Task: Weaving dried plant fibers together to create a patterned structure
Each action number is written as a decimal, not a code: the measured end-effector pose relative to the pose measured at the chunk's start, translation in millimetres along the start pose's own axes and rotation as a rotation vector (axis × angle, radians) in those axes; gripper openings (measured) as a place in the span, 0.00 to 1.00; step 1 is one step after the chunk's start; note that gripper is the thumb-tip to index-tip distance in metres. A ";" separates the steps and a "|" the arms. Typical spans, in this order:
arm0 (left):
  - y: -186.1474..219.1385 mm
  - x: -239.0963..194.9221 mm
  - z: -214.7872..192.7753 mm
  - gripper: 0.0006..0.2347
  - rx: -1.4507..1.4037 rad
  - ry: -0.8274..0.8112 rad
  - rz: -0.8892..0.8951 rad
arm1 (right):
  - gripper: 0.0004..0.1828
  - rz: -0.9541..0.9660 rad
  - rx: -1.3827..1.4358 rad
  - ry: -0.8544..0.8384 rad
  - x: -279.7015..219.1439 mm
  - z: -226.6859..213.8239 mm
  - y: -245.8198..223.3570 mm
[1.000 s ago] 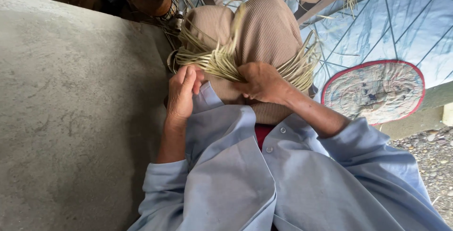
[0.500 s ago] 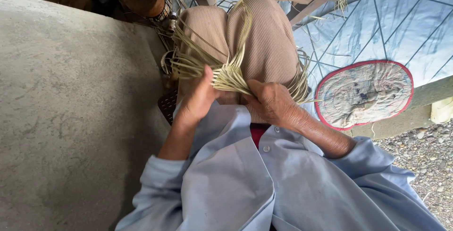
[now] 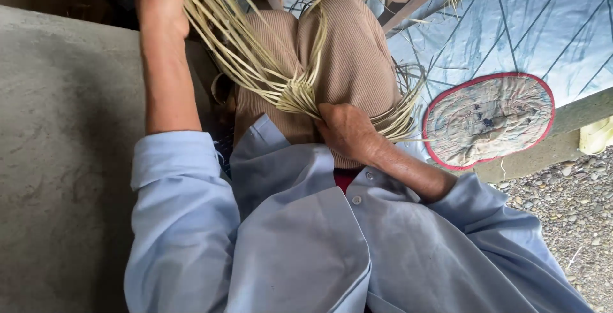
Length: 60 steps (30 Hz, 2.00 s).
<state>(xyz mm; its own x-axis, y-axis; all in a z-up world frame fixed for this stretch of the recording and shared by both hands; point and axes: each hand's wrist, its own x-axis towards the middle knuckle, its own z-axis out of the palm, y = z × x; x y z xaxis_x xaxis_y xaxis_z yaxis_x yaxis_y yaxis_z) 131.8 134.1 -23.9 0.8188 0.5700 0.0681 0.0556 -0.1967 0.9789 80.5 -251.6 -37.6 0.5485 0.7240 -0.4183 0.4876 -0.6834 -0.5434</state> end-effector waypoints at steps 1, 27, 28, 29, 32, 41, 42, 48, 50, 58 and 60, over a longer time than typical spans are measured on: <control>-10.6 -19.3 -3.1 0.10 0.001 -0.002 0.002 | 0.16 0.000 0.002 0.002 2.5 -1.7 -3.1; 16.6 -47.8 85.6 0.38 1.069 0.058 -0.479 | 0.03 -0.018 -0.202 0.055 12.8 30.4 -15.8; -13.7 -34.0 59.7 0.38 1.069 0.056 -0.476 | 0.03 -0.016 -0.202 0.057 12.9 30.1 -14.1; -43.1 -19.9 31.3 0.40 1.044 0.242 -0.406 | 0.04 -0.001 -0.194 0.029 13.8 30.2 -13.8; -97.8 -13.1 -34.2 0.39 0.899 0.365 -0.428 | 0.06 0.020 -0.139 -0.021 19.5 28.4 -10.3; 4.0 -201.8 31.6 0.11 0.442 0.666 -0.023 | 0.09 0.073 0.120 -0.122 24.2 -29.8 -27.4; 16.2 -227.3 51.8 0.14 0.288 0.536 -0.208 | 0.11 0.086 0.183 -0.147 25.3 -30.6 -25.9; 5.1 -233.6 81.7 0.08 0.197 0.358 0.003 | 0.16 0.184 0.301 -0.184 29.5 -25.0 -28.4; 9.7 -220.6 83.7 0.10 0.217 0.336 0.015 | 0.16 0.173 0.227 -0.160 35.8 -7.6 -24.6; -30.5 -209.3 89.9 0.11 0.250 0.292 0.016 | 0.25 0.204 0.175 -0.176 -13.1 -74.8 -3.4; -28.8 -209.1 84.7 0.10 0.198 0.260 -0.024 | 0.22 0.271 0.175 -0.097 -29.9 -87.3 29.3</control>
<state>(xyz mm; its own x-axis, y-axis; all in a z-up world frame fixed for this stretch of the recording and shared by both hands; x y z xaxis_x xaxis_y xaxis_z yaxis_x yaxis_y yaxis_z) 7.4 -47.1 -82.6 0.6439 0.7561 0.1171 0.2046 -0.3176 0.9259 137.7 -301.5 22.5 0.5708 0.5293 -0.6277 0.2042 -0.8320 -0.5158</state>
